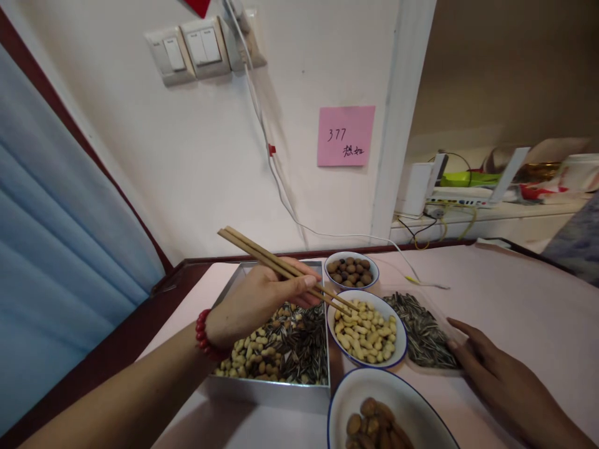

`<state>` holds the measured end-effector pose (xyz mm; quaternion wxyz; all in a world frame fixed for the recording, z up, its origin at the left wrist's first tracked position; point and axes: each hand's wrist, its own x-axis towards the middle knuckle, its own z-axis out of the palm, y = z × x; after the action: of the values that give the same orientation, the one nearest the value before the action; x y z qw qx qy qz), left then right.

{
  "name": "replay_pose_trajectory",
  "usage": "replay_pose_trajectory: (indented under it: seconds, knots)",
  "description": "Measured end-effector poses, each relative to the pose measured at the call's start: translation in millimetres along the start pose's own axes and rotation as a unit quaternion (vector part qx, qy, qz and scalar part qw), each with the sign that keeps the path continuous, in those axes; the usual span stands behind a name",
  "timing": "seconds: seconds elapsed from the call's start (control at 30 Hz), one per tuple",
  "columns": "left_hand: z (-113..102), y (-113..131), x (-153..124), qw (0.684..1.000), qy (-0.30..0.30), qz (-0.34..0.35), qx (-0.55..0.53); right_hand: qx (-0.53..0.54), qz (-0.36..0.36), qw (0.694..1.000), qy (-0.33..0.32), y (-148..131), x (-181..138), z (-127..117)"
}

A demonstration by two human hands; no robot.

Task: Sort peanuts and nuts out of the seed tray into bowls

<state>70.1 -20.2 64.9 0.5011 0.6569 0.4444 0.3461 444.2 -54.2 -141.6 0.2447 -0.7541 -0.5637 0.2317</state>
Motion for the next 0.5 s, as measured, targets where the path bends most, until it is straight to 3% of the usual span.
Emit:
replay_pose_trajectory:
  seconds: [0.13,0.23,0.4,0.5]
  knots:
    - [-22,0,-4,0.996,0.083,0.01,0.018,0.003,-0.004,1.0,0.006,6,3,3]
    - [-46,-8,-7,0.991,0.121,-0.028,0.049,0.01,-0.002,1.0,0.013,3,3,3]
    - [-72,-23,-23,0.987,0.093,-0.083,0.099,0.007,0.009,1.0,-0.001,-4,0,-3]
    - [-80,-28,-33,0.987,0.068,-0.083,0.121,-0.019,-0.006,1.0,0.008,10,5,3]
